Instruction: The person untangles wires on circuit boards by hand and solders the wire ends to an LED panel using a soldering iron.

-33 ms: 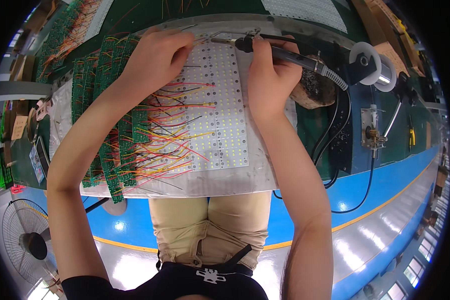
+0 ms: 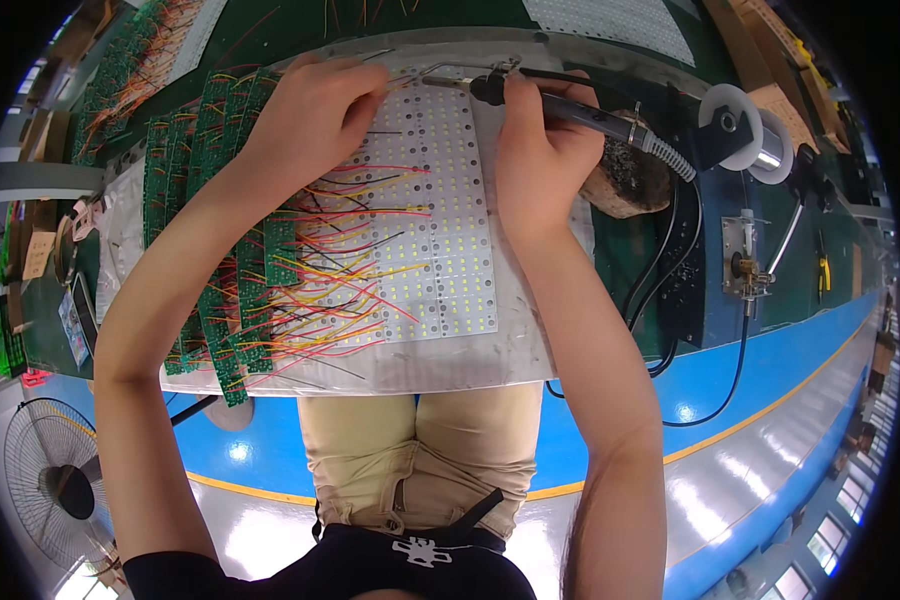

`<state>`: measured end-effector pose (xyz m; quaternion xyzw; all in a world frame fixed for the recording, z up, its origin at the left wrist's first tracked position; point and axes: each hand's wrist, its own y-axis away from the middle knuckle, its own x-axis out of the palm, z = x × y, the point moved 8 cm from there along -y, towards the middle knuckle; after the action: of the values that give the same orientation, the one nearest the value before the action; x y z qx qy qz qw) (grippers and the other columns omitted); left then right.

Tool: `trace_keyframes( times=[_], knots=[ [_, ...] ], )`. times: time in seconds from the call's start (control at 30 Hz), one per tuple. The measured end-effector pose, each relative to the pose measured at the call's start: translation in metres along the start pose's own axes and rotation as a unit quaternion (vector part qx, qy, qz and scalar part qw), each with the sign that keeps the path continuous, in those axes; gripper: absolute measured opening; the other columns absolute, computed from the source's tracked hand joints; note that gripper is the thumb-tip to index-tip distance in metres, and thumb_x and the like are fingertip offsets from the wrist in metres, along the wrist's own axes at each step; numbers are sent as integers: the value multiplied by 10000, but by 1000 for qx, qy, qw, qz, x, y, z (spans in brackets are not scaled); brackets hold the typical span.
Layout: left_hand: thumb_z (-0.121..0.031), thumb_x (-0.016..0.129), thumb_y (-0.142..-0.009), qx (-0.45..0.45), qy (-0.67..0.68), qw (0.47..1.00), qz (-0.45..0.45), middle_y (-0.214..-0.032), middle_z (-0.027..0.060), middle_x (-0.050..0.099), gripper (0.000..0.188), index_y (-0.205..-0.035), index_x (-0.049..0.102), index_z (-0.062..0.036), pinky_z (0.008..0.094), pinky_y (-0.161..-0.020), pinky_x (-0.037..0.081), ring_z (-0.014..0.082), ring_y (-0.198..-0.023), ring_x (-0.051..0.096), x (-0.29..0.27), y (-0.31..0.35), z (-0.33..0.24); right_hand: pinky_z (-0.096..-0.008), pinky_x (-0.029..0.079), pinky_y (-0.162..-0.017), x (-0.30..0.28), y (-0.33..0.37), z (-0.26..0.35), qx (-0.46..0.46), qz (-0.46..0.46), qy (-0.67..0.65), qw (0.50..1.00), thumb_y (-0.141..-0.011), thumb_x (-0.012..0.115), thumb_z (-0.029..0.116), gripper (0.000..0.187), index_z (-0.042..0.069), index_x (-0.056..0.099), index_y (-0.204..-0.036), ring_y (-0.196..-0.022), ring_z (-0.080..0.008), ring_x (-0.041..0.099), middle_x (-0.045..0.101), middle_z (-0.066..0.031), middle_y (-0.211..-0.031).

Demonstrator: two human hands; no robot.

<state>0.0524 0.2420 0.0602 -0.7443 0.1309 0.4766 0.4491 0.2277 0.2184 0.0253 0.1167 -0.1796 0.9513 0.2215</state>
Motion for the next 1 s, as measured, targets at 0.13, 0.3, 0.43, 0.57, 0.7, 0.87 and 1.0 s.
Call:
trace_keyframes(
  times=[0.13,0.3,0.43,0.57,0.7,0.87,1.0],
  knots=[
    [9,570,-747,0,1,1000,1,-667,103,578,58,-750,545,-43,389,-669,438,297,-641,573,1,-1,0,-222,237,-360,-1,-2,-1,-15,9,13,1000,-844,590,62,132,47,485,-765,-385,-43,301,401,16,-488],
    [11,568,-750,1,1,1000,-3,-661,104,574,58,-744,541,-39,391,-667,440,296,-637,573,2,0,0,-224,244,-359,-4,-2,-3,-7,2,10,1000,-844,575,58,117,42,490,-767,-384,-46,306,402,10,-485],
    [13,567,-750,0,2,1000,-2,-662,106,574,59,-742,539,-38,391,-662,437,298,-637,571,2,-1,0,-226,248,-358,-3,-3,-2,-10,3,16,1000,-843,570,58,107,36,488,-777,-381,-51,313,406,8,-485],
    [13,566,-751,-5,1,1000,0,-667,108,575,59,-744,538,-37,388,-661,436,302,-641,570,2,0,1,-229,251,-355,-3,-1,0,4,-16,-2,1000,-846,571,65,102,39,485,-796,-372,-62,325,415,1,-484],
    [12,564,-753,-5,6,1000,-1,-665,111,574,58,-741,535,-37,388,-662,435,305,-643,570,1,0,2,-194,324,-423,-7,0,-4,18,-21,-30,999,-831,626,64,115,35,526,-781,-463,-34,428,504,5,-574],
    [-42,639,-753,-30,18,999,-5,-696,89,563,70,-787,577,-46,381,-659,450,289,-662,575,-2,0,5,-194,321,-419,-7,-1,-4,19,-17,-37,999,-836,626,69,123,37,522,-777,-461,-34,423,498,6,-569],
    [-74,677,-742,-37,19,999,-7,-723,71,559,101,-809,603,-61,373,-643,460,271,-667,577,-4,0,6,-197,318,-420,-5,0,-3,21,-14,-37,999,-838,624,73,121,36,523,-782,-460,-33,419,495,7,-566]
  ],
)
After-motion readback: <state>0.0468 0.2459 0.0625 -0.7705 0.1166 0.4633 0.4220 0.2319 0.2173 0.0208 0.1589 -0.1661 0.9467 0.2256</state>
